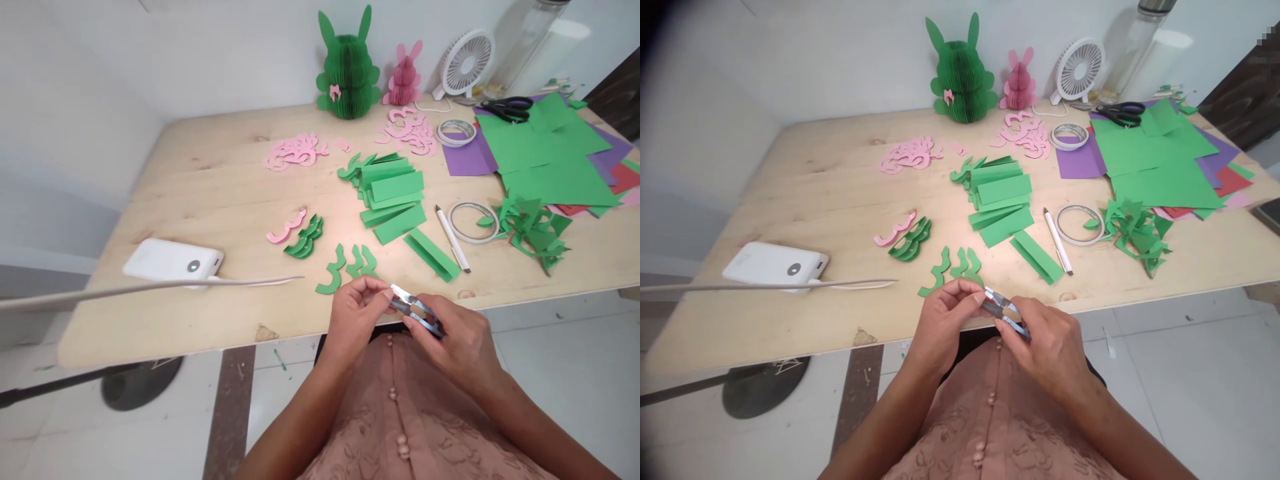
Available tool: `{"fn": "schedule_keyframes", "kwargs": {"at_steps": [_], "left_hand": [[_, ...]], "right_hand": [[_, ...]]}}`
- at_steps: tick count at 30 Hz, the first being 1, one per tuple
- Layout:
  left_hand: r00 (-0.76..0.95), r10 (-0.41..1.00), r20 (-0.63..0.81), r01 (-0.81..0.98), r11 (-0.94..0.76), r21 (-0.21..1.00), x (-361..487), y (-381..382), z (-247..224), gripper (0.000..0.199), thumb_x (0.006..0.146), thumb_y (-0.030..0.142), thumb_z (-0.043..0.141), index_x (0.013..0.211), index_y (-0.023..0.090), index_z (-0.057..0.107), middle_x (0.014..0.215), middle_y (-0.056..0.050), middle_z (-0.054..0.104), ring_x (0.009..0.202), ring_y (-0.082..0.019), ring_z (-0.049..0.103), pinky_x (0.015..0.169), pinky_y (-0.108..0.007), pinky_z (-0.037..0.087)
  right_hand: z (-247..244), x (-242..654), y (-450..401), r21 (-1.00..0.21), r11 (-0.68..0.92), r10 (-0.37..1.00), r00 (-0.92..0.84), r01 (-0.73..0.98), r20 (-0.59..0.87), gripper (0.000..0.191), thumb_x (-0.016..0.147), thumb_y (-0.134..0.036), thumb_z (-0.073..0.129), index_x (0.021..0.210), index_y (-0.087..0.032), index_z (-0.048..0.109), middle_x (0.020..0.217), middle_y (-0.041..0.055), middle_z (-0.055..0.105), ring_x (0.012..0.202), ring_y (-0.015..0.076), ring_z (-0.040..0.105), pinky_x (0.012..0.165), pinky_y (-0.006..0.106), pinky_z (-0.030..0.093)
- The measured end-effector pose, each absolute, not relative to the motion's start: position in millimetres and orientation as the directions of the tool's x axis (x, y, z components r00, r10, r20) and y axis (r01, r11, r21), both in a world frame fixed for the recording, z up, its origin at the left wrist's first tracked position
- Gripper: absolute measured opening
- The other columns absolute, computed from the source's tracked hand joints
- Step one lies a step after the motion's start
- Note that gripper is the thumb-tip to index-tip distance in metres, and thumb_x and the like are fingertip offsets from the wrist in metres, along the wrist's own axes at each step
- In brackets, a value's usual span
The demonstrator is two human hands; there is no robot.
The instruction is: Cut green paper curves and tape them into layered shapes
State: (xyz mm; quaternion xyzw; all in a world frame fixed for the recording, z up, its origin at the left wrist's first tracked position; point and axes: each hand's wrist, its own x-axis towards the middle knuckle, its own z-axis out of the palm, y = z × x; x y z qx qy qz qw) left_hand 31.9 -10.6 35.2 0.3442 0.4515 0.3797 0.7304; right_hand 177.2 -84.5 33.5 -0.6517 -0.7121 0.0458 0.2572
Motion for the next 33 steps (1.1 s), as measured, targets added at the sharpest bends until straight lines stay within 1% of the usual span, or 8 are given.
{"fn": "schedule_keyframes", "kwargs": {"at_steps": [7, 11, 14, 18, 23, 25, 29, 33], "left_hand": [[0.272, 0.871, -0.409, -0.244, 0.474, 0.846, 34.0, -11.7, 39.3, 0.009, 0.067, 0.018, 0.069, 0.062, 0.014, 0.063, 0.059, 0.001, 0.064, 0.058, -0.010, 0.059, 0.061, -0.021, 0.051], [0.260, 0.881, -0.396, -0.243, 0.457, 0.856, 34.7, -12.9, 39.6, 0.008, 0.066, 0.016, 0.068, 0.061, 0.014, 0.063, 0.059, 0.002, 0.063, 0.057, -0.009, 0.059, 0.061, -0.019, 0.050], [0.255, 0.885, -0.390, -0.239, 0.449, 0.861, 34.9, -13.7, 39.3, 0.009, 0.066, 0.015, 0.068, 0.060, 0.014, 0.062, 0.058, 0.002, 0.063, 0.057, -0.008, 0.058, 0.061, -0.018, 0.050], [0.270, 0.872, -0.409, -0.266, 0.476, 0.838, 35.2, -14.0, 39.4, 0.007, 0.065, 0.014, 0.067, 0.059, 0.014, 0.062, 0.057, 0.004, 0.062, 0.056, -0.008, 0.059, 0.060, -0.019, 0.051], [0.287, 0.862, -0.418, -0.287, 0.494, 0.821, 34.9, -14.3, 38.5, 0.007, 0.064, 0.013, 0.067, 0.059, 0.014, 0.062, 0.056, 0.004, 0.061, 0.054, -0.007, 0.058, 0.059, -0.019, 0.052], [0.296, 0.861, -0.412, -0.294, 0.493, 0.819, 34.5, -14.3, 37.3, 0.007, 0.065, 0.013, 0.067, 0.059, 0.013, 0.063, 0.056, 0.004, 0.061, 0.054, -0.007, 0.058, 0.059, -0.018, 0.052], [0.295, 0.861, -0.413, -0.312, 0.496, 0.811, 33.8, -13.7, 35.1, 0.007, 0.066, 0.012, 0.067, 0.060, 0.013, 0.063, 0.058, 0.003, 0.062, 0.055, -0.007, 0.059, 0.059, -0.018, 0.051], [0.329, 0.839, -0.434, -0.328, 0.533, 0.780, 32.5, -12.7, 35.9, 0.007, 0.067, 0.015, 0.069, 0.063, 0.014, 0.064, 0.060, 0.002, 0.065, 0.057, -0.009, 0.060, 0.060, -0.020, 0.052]], "right_hand": [[31.8, 177.0, -84.8, -0.383, 0.170, 0.939, -0.031, 0.908, 0.343, 0.019, 0.089, -0.033, 0.055, 0.092, -0.016, 0.062, 0.063, -0.0016, 0.063, 0.052, 0.0118, 0.056, 0.055, 0.025, 0.038], [30.4, 177.1, -85.7, -0.415, 0.162, 0.945, -0.019, 0.895, 0.327, 0.018, 0.089, -0.033, 0.056, 0.092, -0.016, 0.062, 0.064, -0.0013, 0.064, 0.053, 0.0123, 0.056, 0.056, 0.025, 0.039], [30.6, 177.6, -86.6, -0.484, 0.123, 0.964, 0.011, 0.867, 0.265, 0.018, 0.088, -0.033, 0.056, 0.092, -0.017, 0.063, 0.068, -0.0009, 0.066, 0.055, 0.0119, 0.057, 0.056, 0.024, 0.040], [31.2, 178.7, -87.9, -0.569, 0.051, 0.987, 0.045, 0.821, 0.154, 0.019, 0.087, -0.034, 0.057, 0.093, -0.018, 0.063, 0.069, -0.0014, 0.067, 0.055, 0.0110, 0.057, 0.055, 0.023, 0.041], [30.7, 179.3, -89.1, -0.577, 0.034, 0.990, 0.051, 0.816, 0.129, 0.021, 0.087, -0.036, 0.057, 0.094, -0.018, 0.064, 0.074, 0.0004, 0.069, 0.057, 0.0121, 0.059, 0.057, 0.024, 0.041], [31.1, 179.3, -89.2, -0.588, 0.017, 0.992, 0.061, 0.809, 0.112, 0.021, 0.087, -0.036, 0.056, 0.093, -0.018, 0.064, 0.073, 0.0003, 0.068, 0.057, 0.0120, 0.057, 0.057, 0.024, 0.041], [34.1, 180.0, -88.3, -0.644, -0.063, 0.996, 0.092, 0.762, 0.012, 0.021, 0.085, -0.036, 0.057, 0.093, -0.018, 0.065, 0.070, -0.0006, 0.066, 0.056, 0.0118, 0.056, 0.056, 0.024, 0.041], [38.3, 181.5, -86.3, -0.718, -0.151, 0.988, 0.111, 0.680, -0.103, 0.023, 0.085, -0.037, 0.057, 0.095, -0.019, 0.067, 0.077, 0.0007, 0.069, 0.063, 0.0137, 0.060, 0.059, 0.024, 0.043]]}}
